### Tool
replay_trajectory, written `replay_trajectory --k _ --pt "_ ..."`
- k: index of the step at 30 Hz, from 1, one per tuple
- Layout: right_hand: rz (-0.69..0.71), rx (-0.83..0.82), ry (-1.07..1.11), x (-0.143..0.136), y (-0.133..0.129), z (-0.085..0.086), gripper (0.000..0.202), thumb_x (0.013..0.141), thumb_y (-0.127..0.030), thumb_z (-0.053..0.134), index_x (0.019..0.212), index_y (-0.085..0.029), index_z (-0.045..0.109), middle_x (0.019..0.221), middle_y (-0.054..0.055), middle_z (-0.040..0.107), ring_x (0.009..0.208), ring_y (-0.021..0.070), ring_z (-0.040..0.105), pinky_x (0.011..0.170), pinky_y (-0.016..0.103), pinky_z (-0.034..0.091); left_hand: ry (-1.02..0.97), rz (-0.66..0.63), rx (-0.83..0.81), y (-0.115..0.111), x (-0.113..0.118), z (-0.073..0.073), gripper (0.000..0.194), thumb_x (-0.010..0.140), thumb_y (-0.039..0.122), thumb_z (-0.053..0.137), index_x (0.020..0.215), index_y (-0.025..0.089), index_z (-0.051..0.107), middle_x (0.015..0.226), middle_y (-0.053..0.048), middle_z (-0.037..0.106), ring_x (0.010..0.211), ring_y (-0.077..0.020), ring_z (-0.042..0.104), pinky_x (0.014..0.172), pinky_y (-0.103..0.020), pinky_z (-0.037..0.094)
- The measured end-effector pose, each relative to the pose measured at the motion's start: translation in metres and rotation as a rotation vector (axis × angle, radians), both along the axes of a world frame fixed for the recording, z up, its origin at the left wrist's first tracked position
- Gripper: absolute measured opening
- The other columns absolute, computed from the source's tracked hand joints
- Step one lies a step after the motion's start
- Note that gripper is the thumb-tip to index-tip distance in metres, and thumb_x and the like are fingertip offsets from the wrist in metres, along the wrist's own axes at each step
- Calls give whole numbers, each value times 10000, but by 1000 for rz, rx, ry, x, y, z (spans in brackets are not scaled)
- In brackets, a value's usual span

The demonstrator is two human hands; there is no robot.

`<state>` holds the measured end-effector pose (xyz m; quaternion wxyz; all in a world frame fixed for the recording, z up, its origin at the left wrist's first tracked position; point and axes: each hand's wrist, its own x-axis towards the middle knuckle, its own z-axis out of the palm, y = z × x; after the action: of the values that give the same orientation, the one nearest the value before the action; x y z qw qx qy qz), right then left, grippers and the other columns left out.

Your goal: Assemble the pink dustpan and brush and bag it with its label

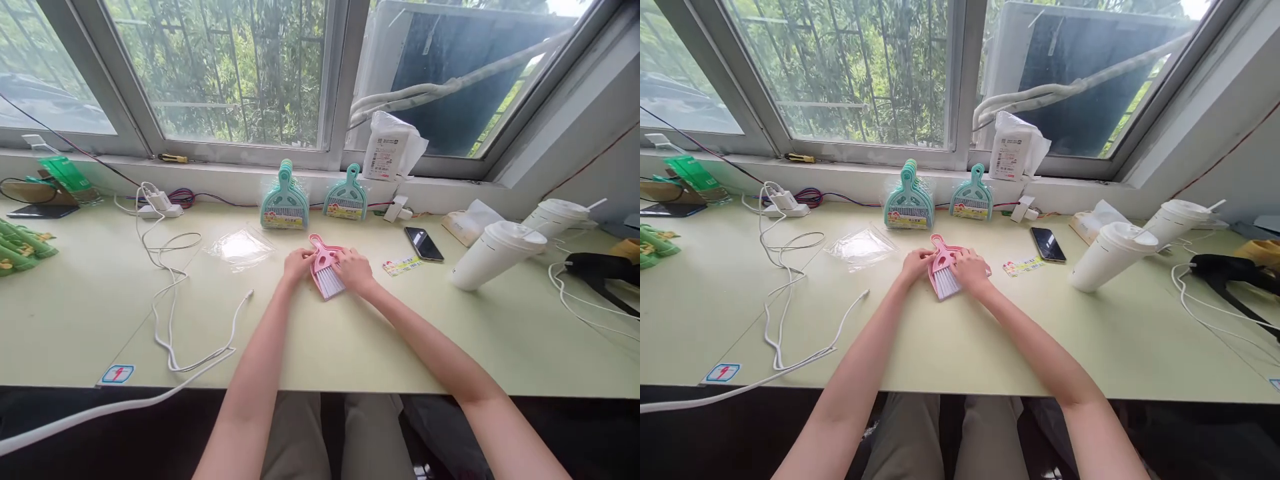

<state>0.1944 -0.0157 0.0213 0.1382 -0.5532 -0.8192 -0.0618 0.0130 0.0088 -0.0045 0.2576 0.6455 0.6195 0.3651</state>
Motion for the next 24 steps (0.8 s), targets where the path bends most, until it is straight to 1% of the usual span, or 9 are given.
replay_trajectory --k 3,6,8,11,14,18,20,22,24 --pt "-78 -43 -7 -4 -11 -2 434 971 -434 389 1047 -119 677 1087 197 645 1059 322 551 820 391 441 -27 -88 46 -4 12 0 257 846 324 597 969 194 781 1023 -67 741 911 -189 652 826 -273 472" --pt "-167 -111 79 -1 -15 1 437 950 -468 426 1055 -125 675 1088 186 631 1020 304 579 833 384 451 -35 -141 91 -13 19 2 257 829 307 603 920 156 790 968 -84 740 858 -183 652 806 -275 476" --pt "-178 -148 166 4 -17 1 414 930 -476 451 1027 -146 681 1093 158 618 1022 284 589 848 362 454 -40 -174 95 -20 19 4 264 823 319 604 897 150 792 938 -83 739 837 -182 650 785 -275 475" --pt "-170 -186 312 11 -20 1 389 879 -508 506 968 -175 686 1093 118 597 1020 251 599 856 328 456 -41 -182 107 -29 17 10 277 816 353 609 905 163 791 958 -78 735 830 -178 644 768 -272 472" --pt "-210 -220 448 15 -21 3 358 817 -525 572 881 -191 685 1072 90 594 964 221 615 829 309 459 -69 -170 101 -34 16 17 275 794 365 628 885 161 790 952 -86 730 842 -186 644 763 -275 475" --pt "-239 -251 603 16 -23 10 307 761 -499 635 801 -196 671 1043 66 599 893 188 619 771 287 459 -243 -175 83 -35 23 27 308 740 385 683 853 116 781 914 -103 721 816 -195 641 713 -278 489" --pt "-236 -250 671 16 -24 13 300 759 -490 634 782 -193 666 1042 66 600 873 177 615 751 277 458 -350 -121 61 -38 30 34 362 712 400 710 894 91 768 911 -111 719 773 -190 638 667 -280 496" --pt "-236 -233 714 17 -26 16 309 761 -496 626 785 -189 662 1042 70 598 856 174 609 740 276 460 -449 -92 9 -42 38 40 421 732 424 692 974 85 751 905 -108 720 753 -186 642 656 -286 507" --pt "-232 -197 721 18 -27 19 305 771 -490 611 801 -190 653 1031 67 589 839 172 604 740 279 464 -533 -175 -50 -48 45 46 478 779 458 646 1095 106 722 932 -96 726 793 -188 658 699 -298 524"
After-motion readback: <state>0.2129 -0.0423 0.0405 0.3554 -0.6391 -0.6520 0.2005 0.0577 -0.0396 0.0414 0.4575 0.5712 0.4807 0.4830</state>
